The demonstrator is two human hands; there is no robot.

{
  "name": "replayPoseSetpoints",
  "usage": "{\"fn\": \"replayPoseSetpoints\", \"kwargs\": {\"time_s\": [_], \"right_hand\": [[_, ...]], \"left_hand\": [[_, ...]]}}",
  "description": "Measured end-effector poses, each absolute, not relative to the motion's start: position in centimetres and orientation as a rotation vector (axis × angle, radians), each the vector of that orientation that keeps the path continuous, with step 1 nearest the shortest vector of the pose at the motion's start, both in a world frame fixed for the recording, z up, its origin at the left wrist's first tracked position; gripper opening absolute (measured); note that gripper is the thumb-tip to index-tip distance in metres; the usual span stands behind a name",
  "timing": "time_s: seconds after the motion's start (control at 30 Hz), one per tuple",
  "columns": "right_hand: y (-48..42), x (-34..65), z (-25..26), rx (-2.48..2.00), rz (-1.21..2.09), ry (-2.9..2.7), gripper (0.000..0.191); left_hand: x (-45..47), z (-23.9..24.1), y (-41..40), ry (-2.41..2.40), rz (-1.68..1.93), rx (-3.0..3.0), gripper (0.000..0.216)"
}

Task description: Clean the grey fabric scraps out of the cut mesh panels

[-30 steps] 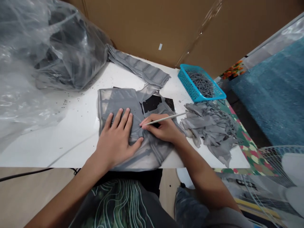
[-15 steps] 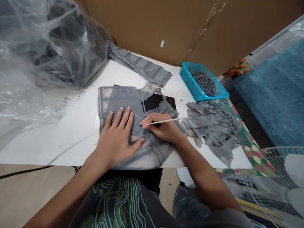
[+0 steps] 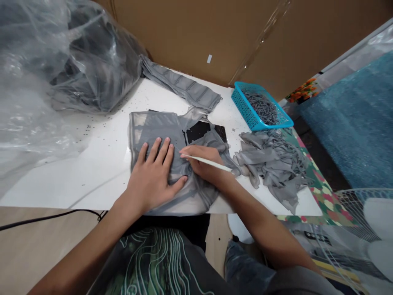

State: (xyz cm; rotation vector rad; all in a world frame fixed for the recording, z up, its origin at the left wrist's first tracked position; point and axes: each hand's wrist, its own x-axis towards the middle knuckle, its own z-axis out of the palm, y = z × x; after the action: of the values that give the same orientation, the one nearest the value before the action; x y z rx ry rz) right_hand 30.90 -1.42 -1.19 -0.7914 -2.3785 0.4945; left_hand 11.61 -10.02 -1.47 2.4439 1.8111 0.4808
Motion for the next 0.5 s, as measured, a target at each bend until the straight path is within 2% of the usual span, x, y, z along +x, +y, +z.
{"fn": "replayPoseSetpoints", "kwargs": {"time_s": [0.23,0.5], "right_hand": [[-0.9,30.9,0.8,-0.942,0.828,-2.098,0.017],[0.8,29.7,4.9,-0.905,0.794,-2.196,0.016]], "left_hand": [[11.1,-1.5,-10.6,1.785,0.504,2.460,0.086],[10.7,0.3,-10.1,1.627,0.627,2.450,0.043]]}}
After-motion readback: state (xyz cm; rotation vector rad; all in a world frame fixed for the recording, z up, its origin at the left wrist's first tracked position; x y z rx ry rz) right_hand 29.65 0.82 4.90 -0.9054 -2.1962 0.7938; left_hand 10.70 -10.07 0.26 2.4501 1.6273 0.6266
